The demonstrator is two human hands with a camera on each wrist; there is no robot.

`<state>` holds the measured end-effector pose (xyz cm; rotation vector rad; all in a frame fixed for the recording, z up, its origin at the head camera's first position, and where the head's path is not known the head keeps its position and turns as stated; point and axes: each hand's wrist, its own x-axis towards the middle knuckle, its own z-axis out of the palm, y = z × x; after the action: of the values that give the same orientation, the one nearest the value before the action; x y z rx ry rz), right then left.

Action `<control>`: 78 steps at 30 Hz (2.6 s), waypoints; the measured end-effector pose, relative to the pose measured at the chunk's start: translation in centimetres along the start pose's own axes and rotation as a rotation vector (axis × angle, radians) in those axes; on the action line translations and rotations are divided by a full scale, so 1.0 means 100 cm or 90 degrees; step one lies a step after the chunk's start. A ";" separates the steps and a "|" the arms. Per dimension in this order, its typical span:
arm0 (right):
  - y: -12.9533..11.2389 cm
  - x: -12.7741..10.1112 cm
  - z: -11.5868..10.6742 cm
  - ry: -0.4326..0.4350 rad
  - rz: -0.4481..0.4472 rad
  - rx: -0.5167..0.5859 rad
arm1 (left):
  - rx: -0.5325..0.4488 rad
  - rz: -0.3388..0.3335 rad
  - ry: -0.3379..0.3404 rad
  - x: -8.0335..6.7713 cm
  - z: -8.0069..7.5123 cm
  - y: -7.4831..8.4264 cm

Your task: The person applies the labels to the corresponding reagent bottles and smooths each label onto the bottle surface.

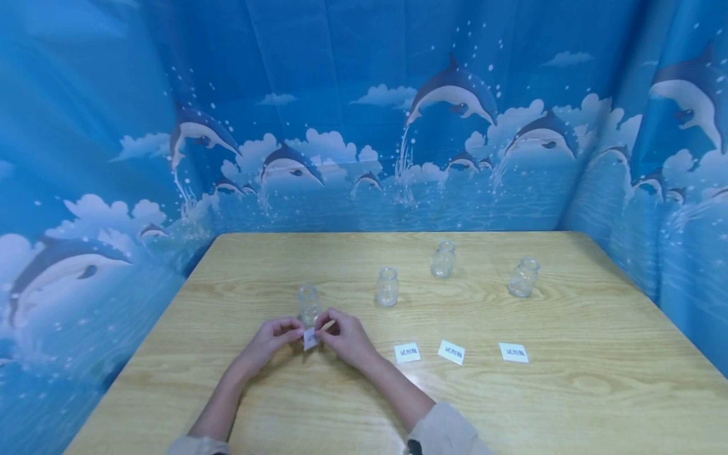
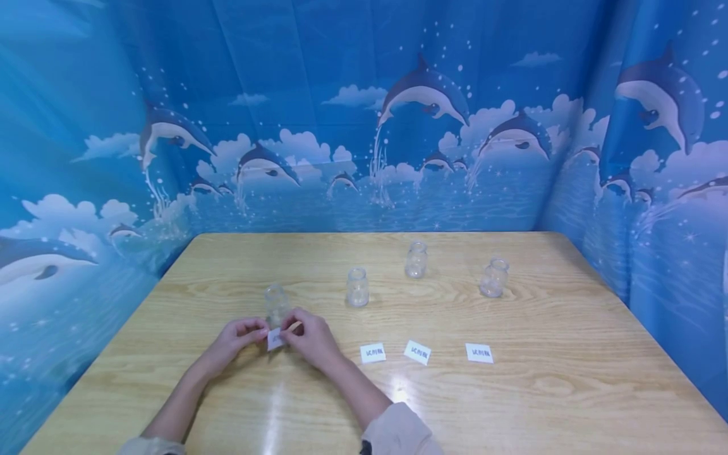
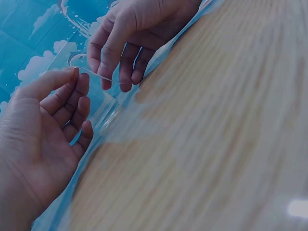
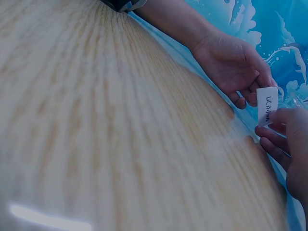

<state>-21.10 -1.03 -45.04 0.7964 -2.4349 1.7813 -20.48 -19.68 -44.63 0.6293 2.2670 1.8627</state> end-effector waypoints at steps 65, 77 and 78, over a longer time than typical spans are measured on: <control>-0.019 -0.006 -0.004 -0.029 0.046 0.087 | 0.110 -0.060 0.126 0.001 0.002 0.002; -0.031 -0.006 -0.007 -0.015 0.083 0.094 | 0.149 -0.068 0.124 -0.005 -0.012 -0.002; -0.031 -0.006 -0.007 -0.014 0.083 0.093 | 0.149 -0.062 0.123 -0.005 -0.013 -0.002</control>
<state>-19.52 -0.87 -42.25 0.6846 -2.4462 2.0264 -20.56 -21.12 -44.60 0.3719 2.6126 1.6948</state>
